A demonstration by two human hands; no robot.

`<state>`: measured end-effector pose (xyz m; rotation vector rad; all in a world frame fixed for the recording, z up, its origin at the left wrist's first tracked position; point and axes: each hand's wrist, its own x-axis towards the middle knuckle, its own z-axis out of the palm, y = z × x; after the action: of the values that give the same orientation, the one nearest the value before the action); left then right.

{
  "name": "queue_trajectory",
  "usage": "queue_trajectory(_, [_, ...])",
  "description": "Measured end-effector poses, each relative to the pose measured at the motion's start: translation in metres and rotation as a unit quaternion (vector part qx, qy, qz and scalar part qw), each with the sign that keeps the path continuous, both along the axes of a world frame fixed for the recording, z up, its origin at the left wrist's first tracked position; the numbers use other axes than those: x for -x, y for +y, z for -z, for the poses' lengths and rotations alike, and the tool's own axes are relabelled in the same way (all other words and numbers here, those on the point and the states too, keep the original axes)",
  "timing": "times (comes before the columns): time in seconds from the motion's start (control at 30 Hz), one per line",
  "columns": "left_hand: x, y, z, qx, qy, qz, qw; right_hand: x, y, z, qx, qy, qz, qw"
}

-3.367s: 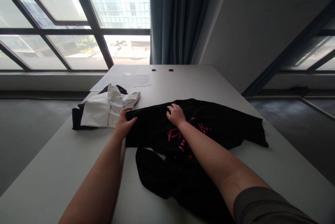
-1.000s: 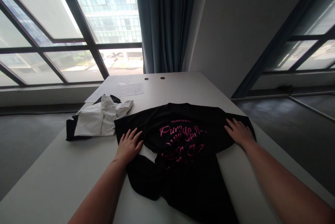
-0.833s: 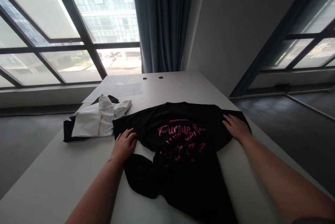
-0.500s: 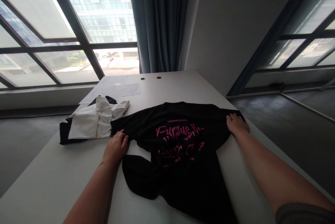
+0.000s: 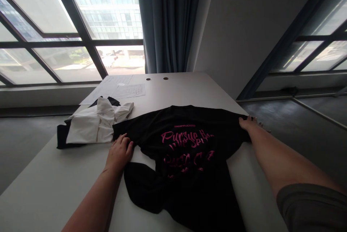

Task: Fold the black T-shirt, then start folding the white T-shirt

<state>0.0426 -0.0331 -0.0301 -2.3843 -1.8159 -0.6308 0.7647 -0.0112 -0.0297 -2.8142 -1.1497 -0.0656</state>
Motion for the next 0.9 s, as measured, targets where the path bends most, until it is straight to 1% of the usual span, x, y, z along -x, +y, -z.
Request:
queue_trajectory(0.07, [0.000,0.000,0.000,-0.005,-0.002,0.004,1.000,0.003,-0.003,0.001,0.005,0.037,0.085,0.996])
queue_trajectory(0.1, [0.000,0.000,0.000,-0.007,-0.003,0.006,1.000,0.006,-0.003,-0.001,0.003,0.049,0.114,0.992])
queue_trajectory(0.13, [0.000,0.000,0.000,-0.009,-0.004,0.008,1.000,0.010,-0.003,-0.003,-0.004,0.051,0.123,0.991])
queue_trajectory(0.17, [0.000,0.000,-0.001,-0.010,-0.005,0.009,1.000,0.015,-0.001,-0.006,-0.015,0.042,0.111,0.993])
queue_trajectory(0.2, [-0.001,0.000,-0.001,-0.011,-0.006,0.008,1.000,0.021,0.001,-0.010,-0.029,0.025,0.080,0.996])
queue_trajectory(0.3, [-0.002,0.001,-0.003,-0.011,-0.012,0.002,1.000,0.046,0.009,-0.018,-0.052,0.002,-0.045,0.998])
queue_trajectory(0.37, [-0.003,0.002,-0.004,-0.005,-0.014,-0.002,1.000,0.062,0.010,-0.015,-0.032,0.030,-0.115,0.992])
queue_trajectory(0.4, [-0.003,0.002,-0.004,-0.001,-0.015,-0.003,1.000,0.068,0.009,-0.012,-0.015,0.048,-0.136,0.990])
queue_trajectory(0.43, [-0.003,0.001,-0.005,0.002,-0.016,-0.004,1.000,0.072,0.007,-0.007,0.000,0.061,-0.145,0.988])
queue_trajectory(0.5, [-0.004,0.001,-0.005,0.007,-0.017,-0.006,1.000,0.075,0.002,0.003,0.015,0.067,-0.141,0.988])
queue_trajectory(0.6, [-0.005,0.000,-0.004,0.015,-0.007,-0.013,1.000,0.068,0.002,0.012,0.010,0.064,-0.121,0.990])
queue_trajectory(0.67, [-0.005,0.000,-0.004,0.021,0.005,-0.016,1.000,0.061,0.008,0.012,0.005,0.072,-0.110,0.991])
queue_trajectory(0.77, [-0.006,0.000,-0.004,0.029,0.014,-0.024,0.999,0.050,0.015,0.006,-0.004,0.081,-0.101,0.991])
queue_trajectory(0.83, [-0.008,-0.001,-0.005,0.033,0.014,-0.031,0.999,0.043,0.013,0.002,-0.035,0.063,-0.108,0.992])
queue_trajectory(0.9, [-0.008,-0.004,-0.006,0.039,0.014,-0.037,0.998,0.036,0.004,-0.001,-0.080,0.025,-0.124,0.989])
